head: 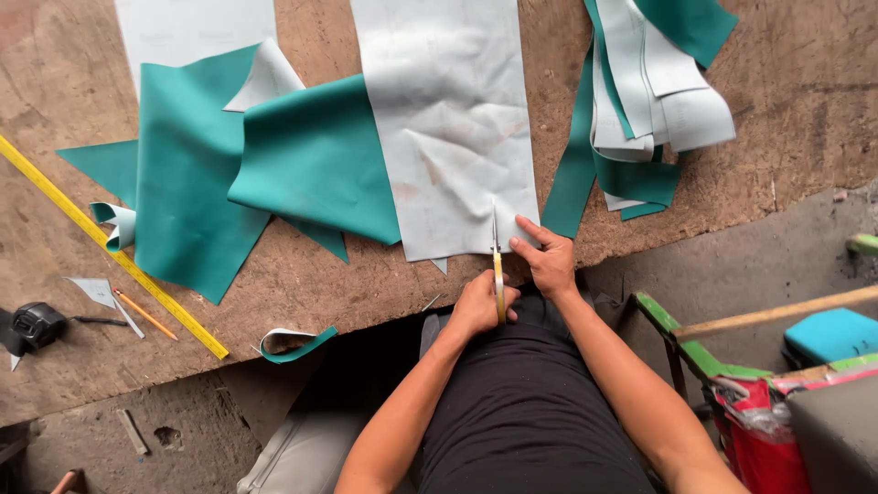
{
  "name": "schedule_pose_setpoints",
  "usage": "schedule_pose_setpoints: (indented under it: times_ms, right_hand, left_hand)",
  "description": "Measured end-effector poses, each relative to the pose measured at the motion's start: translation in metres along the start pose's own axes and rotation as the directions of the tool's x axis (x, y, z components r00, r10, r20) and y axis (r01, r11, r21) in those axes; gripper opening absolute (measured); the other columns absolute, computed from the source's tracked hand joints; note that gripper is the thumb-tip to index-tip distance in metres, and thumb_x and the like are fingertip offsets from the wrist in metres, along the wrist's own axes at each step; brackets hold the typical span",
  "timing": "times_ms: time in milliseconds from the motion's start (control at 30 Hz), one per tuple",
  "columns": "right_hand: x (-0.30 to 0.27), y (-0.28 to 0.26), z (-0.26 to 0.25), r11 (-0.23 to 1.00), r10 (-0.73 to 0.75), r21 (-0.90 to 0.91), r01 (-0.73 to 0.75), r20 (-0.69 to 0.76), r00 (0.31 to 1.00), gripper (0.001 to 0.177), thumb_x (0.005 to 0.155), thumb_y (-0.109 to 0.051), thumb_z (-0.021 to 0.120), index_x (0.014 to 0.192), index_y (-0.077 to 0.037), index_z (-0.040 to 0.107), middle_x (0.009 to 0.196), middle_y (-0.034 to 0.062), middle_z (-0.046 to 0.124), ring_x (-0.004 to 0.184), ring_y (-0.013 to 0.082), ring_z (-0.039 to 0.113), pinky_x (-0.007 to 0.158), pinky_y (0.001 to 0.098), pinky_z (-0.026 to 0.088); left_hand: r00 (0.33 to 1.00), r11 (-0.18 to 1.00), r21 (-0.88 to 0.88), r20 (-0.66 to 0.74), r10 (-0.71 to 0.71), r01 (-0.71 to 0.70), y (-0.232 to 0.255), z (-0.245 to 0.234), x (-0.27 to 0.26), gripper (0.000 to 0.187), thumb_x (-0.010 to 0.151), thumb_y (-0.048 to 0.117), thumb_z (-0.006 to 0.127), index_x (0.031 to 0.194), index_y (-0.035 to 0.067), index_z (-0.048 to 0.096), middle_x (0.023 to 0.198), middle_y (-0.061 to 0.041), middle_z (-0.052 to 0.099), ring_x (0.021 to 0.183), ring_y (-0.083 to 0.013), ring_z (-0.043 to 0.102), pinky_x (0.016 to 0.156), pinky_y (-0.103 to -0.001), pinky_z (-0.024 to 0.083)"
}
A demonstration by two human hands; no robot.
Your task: Cutting strips of fabric on a table and then stripping old upholstery from a sofa using scissors.
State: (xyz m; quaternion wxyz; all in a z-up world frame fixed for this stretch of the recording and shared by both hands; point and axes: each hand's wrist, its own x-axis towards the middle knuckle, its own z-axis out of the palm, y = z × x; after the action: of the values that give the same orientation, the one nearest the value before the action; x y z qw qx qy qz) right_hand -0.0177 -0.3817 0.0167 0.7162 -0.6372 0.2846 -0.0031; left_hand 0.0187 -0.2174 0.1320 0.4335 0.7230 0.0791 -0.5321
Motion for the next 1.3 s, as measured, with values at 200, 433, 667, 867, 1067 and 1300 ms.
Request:
schedule_pose_setpoints:
  times_ms: [200,433,667,867,1067,1300]
  right_hand:
    - [-0.002,-0.009,-0.001,0.999,0.001,0.032,-0.002,0.036,0.999,0.055,0.08,-0.003,0.092,0.132,-0.008,0.075,0.096,0.004,0.07,0.09,0.0061,0.063,0.078,0.0251,0.057]
    - [-0.002,-0.016,-0.006,1.0,-0.029,-0.001,0.029,0.049,0.998,0.057,0.079,-0.003,0.092,0.133,-0.01,0.075,0.096,0.0049,0.07,0.09,0.0075,0.062,0.077,0.028,0.057]
    - [0.001,-0.006,-0.01,1.0,0.012,0.027,-0.013,0.065,0.998,0.057,0.076,-0.001,0.093,0.13,-0.01,0.076,0.095,0.0058,0.071,0.085,0.0098,0.067,0.068,0.0277,0.06]
    - [0.006,0.001,-0.011,0.997,0.014,0.081,-0.018,0.05,0.999,0.059,0.075,0.002,0.093,0.13,-0.007,0.075,0.095,0.0098,0.072,0.084,0.0138,0.07,0.064,0.0317,0.063]
    - [0.002,-0.006,-0.013,0.995,0.021,0.098,-0.028,0.067,0.998,0.058,0.072,0.004,0.094,0.127,-0.004,0.075,0.093,0.0147,0.071,0.081,0.0172,0.069,0.062,0.0329,0.066]
    - [-0.002,0.004,-0.018,0.996,0.038,0.075,-0.046,0.102,0.994,0.055,0.073,0.004,0.093,0.125,-0.005,0.077,0.09,0.014,0.069,0.078,0.0183,0.07,0.06,0.0331,0.066]
  left_hand:
    - [1.0,0.998,0.055,0.018,0.025,-0.026,0.016,-0.011,0.006,0.042,0.078,0.035,0.063,0.108,0.005,0.066,0.063,-0.001,0.075,0.081,-0.0228,0.08,0.088,-0.035,0.057]
    - [0.999,0.999,-0.024,-0.028,0.028,-0.028,0.017,-0.011,0.005,0.045,0.081,0.03,0.067,0.116,0.002,0.066,0.059,-0.003,0.073,0.079,-0.0213,0.079,0.089,-0.031,0.057]
    - [0.999,0.999,0.029,0.03,0.044,-0.045,0.035,-0.021,0.01,0.034,0.079,0.031,0.063,0.102,0.007,0.065,0.063,-0.003,0.075,0.08,-0.0209,0.079,0.088,-0.031,0.056]
    - [0.997,0.997,0.021,0.006,0.075,-0.075,0.037,-0.024,0.017,0.026,0.079,0.029,0.065,0.095,0.008,0.067,0.06,-0.004,0.073,0.074,-0.0215,0.078,0.083,-0.03,0.056]
    - [0.998,0.995,0.074,0.031,0.057,-0.059,0.058,-0.037,0.013,0.03,0.082,0.026,0.061,0.1,0.003,0.066,0.065,-0.006,0.076,0.078,-0.0255,0.079,0.087,-0.034,0.056]
    - [0.998,0.997,0.049,0.026,0.053,-0.054,0.044,-0.031,0.028,0.029,0.082,0.027,0.063,0.102,0.006,0.067,0.063,-0.003,0.075,0.075,-0.0215,0.079,0.085,-0.03,0.055]
